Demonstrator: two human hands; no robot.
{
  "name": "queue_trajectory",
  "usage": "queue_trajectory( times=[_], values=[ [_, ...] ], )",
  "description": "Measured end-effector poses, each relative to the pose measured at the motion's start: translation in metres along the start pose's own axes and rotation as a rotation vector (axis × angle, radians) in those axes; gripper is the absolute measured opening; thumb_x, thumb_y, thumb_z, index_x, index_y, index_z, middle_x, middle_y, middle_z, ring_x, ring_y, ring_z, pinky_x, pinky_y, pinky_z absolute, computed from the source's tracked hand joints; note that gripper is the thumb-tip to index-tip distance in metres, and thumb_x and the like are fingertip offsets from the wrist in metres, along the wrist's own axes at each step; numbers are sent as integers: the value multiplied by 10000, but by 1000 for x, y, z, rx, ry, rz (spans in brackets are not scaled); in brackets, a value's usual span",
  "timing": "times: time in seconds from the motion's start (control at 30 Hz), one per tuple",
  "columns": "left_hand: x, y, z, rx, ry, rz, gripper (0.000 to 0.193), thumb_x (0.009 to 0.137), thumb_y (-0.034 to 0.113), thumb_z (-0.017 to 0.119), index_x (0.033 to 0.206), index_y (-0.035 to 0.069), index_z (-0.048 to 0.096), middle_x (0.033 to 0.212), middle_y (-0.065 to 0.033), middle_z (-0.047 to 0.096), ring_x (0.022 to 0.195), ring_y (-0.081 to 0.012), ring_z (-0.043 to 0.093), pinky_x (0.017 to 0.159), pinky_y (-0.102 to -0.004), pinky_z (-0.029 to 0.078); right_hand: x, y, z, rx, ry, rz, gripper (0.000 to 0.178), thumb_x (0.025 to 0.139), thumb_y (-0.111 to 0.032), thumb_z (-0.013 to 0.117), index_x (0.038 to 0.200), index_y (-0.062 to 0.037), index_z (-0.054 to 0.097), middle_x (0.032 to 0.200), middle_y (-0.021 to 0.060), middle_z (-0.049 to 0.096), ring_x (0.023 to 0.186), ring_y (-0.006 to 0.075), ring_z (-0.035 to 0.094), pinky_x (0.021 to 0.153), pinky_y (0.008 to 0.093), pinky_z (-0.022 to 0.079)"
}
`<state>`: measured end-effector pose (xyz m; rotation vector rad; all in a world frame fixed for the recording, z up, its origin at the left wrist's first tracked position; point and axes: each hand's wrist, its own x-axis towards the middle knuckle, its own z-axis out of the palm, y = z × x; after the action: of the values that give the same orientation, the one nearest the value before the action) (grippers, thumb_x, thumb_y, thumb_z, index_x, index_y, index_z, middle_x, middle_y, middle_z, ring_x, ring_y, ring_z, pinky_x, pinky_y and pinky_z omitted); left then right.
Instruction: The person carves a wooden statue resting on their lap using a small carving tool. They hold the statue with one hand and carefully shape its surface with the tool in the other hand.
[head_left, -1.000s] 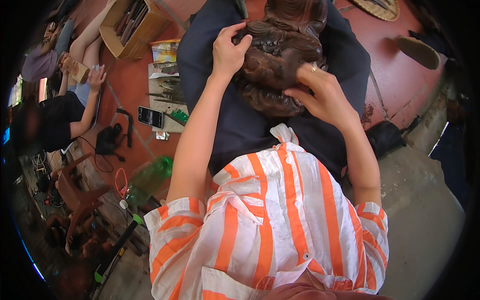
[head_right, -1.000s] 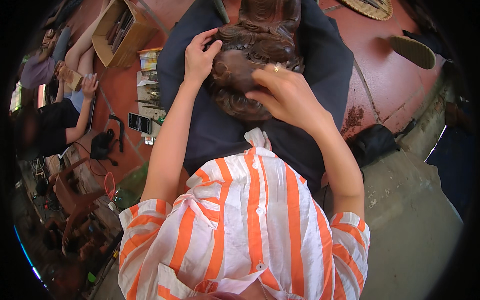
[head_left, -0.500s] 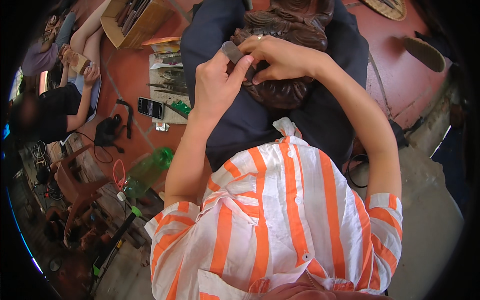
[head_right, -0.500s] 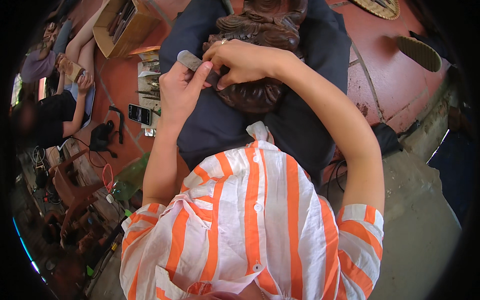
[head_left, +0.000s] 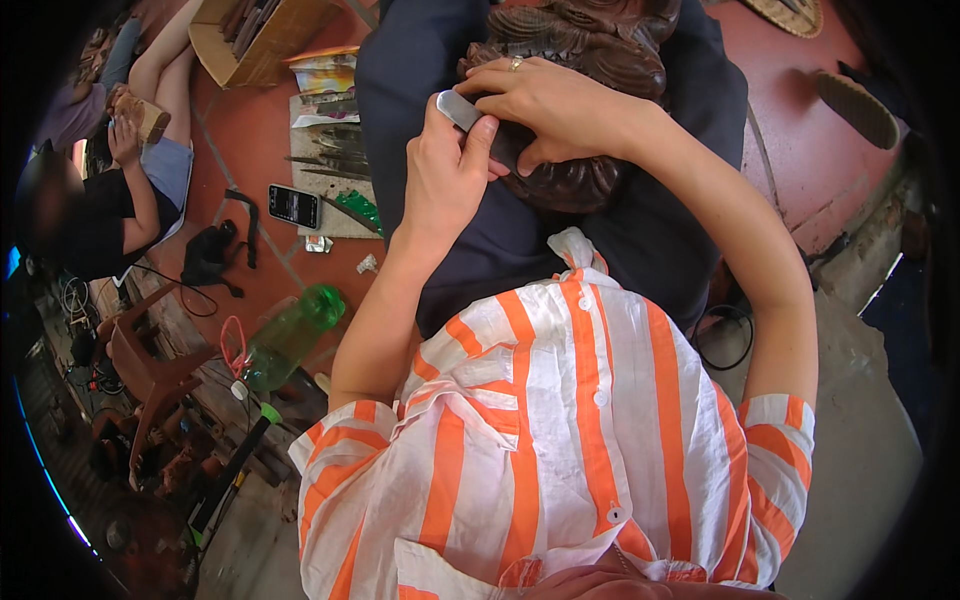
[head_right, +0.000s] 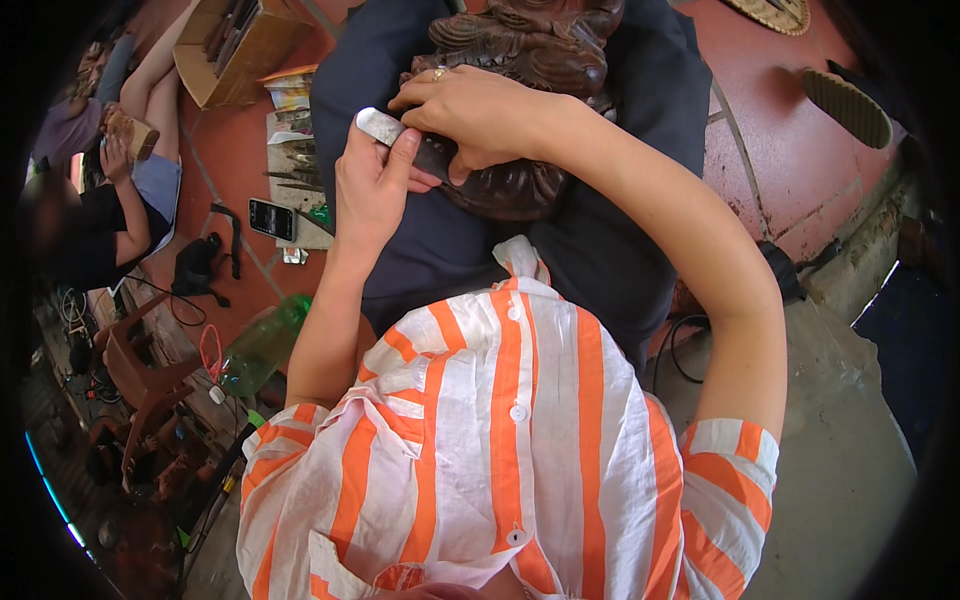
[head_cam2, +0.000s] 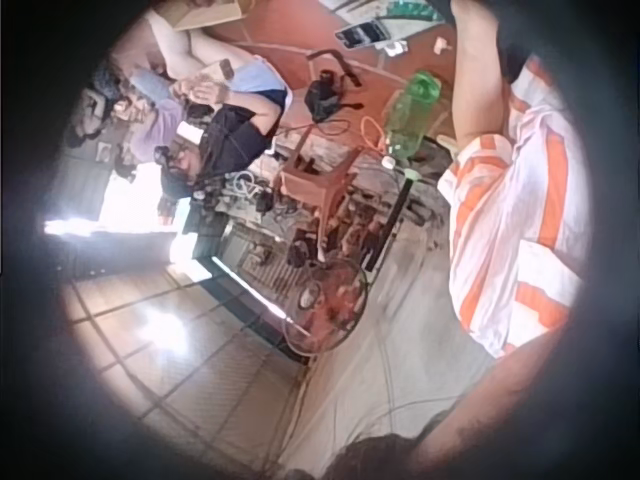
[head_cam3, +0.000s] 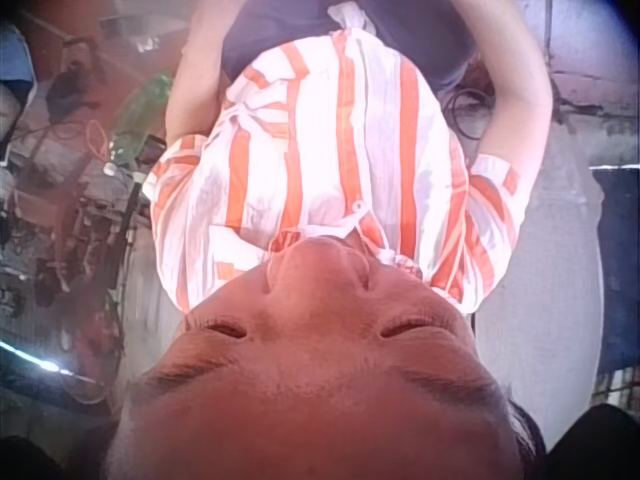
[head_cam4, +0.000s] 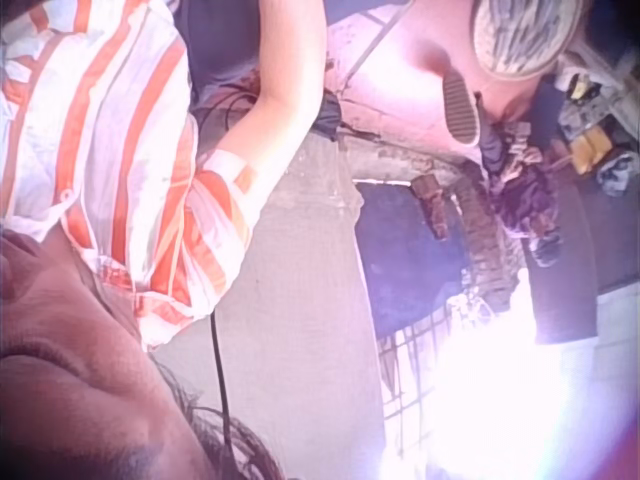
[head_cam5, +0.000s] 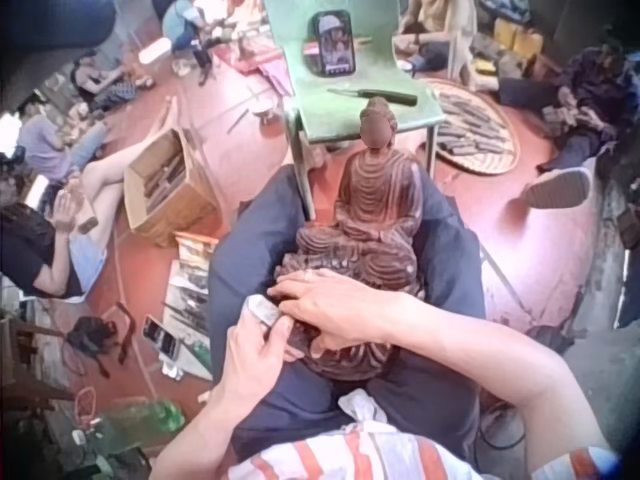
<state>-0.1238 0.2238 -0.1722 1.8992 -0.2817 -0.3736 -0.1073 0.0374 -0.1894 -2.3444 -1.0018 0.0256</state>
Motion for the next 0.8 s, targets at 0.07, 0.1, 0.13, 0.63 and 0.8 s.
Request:
queue_trajectory(
  times=[0.07,0.1,0.13,0.63,0.8],
  values=[
    [3,4,-2,66,-10,15,253,978,172,577,1042,-49,472,725,-144,675,617,-233,712,515,-303,550,2,-2,-4,36,-25,37,595,571,-154,856,1113,-6,660,1255,106,588,1202,293,529,976,420,433],
    [4,5,-3,101,-19,20,267,982,188,580,1036,-52,477,726,-133,674,622,-219,712,527,-294,558,3,-4,-5,36,-37,53,586,570,-149,854,1106,-10,663,1243,101,594,1194,292,533,971,415,433],
    [5,6,-4,137,-28,24,281,985,204,584,1030,-54,481,727,-123,672,628,-205,711,538,-285,566,3,-5,-6,36,-49,69,576,570,-145,852,1099,-14,666,1230,96,599,1187,292,537,967,411,432],
    [7,-3,0,-24,-45,51,229,964,152,612,1045,-36,509,708,-93,656,610,-171,698,515,-269,550,-1,-3,-9,192,-94,92,456,578,-116,838,1008,-42,704,1379,138,511,1291,335,459,1051,452,360],
    [7,0,1,131,-25,98,228,960,154,620,1036,-32,510,689,-92,657,604,-171,699,515,-268,548,-3,3,1,115,7,52,469,564,-129,846,1002,-26,713,1262,105,587,1189,297,533,989,425,424]
  ],
)
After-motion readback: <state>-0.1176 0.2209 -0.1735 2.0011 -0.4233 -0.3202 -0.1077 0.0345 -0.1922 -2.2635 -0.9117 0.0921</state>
